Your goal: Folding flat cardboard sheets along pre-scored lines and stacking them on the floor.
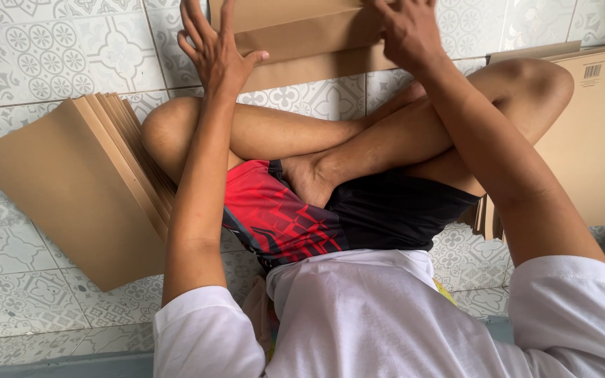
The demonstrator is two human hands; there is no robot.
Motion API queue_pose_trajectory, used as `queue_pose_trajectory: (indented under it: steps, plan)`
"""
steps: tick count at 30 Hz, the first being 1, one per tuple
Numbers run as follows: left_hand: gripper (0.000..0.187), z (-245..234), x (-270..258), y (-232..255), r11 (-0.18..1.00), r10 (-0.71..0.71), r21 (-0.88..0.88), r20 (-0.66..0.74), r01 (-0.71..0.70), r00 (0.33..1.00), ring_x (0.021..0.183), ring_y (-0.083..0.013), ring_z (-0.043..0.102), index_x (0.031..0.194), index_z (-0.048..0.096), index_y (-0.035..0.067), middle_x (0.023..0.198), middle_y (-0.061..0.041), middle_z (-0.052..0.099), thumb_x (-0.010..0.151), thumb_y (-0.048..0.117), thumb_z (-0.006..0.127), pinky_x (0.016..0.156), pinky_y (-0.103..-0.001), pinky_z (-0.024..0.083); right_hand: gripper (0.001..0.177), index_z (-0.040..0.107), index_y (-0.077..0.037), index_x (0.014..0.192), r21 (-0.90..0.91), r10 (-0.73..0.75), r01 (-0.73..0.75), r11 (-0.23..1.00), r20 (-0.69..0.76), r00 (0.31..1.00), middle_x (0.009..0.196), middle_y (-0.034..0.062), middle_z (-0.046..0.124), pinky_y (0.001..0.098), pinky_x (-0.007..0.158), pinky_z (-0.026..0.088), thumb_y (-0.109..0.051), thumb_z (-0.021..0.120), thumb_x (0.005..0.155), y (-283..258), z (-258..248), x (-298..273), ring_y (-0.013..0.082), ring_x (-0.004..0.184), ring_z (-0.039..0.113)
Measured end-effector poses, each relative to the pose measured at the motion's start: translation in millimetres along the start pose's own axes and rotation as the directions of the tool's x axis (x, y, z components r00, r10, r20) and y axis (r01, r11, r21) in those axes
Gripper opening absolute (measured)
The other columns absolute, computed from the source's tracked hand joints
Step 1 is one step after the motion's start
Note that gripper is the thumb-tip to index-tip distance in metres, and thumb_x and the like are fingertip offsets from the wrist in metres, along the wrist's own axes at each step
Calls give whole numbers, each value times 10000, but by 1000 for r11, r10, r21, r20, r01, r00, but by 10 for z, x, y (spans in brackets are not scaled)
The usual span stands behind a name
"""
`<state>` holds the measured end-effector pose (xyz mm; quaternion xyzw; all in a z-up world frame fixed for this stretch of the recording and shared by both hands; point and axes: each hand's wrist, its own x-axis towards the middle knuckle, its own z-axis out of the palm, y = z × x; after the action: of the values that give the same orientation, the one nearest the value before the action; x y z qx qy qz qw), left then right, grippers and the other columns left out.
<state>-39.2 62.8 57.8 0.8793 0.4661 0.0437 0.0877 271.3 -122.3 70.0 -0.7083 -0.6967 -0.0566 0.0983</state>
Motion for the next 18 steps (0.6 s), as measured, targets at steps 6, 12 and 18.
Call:
queue_pose_trajectory:
  steps: [6, 12, 18]
  plan:
    - [876, -124, -44, 159, 898, 423, -167, 67, -407, 904, 1447, -420, 343, 1520, 519, 172, 1569, -193, 340, 769, 161, 970, 1149, -687, 61, 550, 611, -84, 1341, 283, -53, 22, 959, 103, 993, 1283, 146, 615, 523, 982, 321, -460, 825, 1002, -46, -127, 79, 356, 1124, 553]
    - [663, 29, 0, 182, 872, 485, -4, -111, -489, 867, 1043, -239, 471, 1290, 639, 170, 1210, -35, 532, 804, 540, 897, 938, -446, 320, 647, 617, -99, 1346, 114, -34, 18, 993, 139, 990, 1226, 116, 629, 500, 915, 400, -499, 893, 920, -89, -45, 97, 323, 1036, 612]
    - [729, 241, 109, 156, 887, 461, 56, -136, -458, 877, 977, -237, 462, 1276, 622, 181, 1159, -39, 494, 724, 523, 954, 869, -420, 357, 747, 508, -144, 1502, 62, 16, -28, 998, 189, 982, 1067, 131, 728, 450, 780, 482, -518, 850, 953, -73, 44, 175, 318, 866, 668]
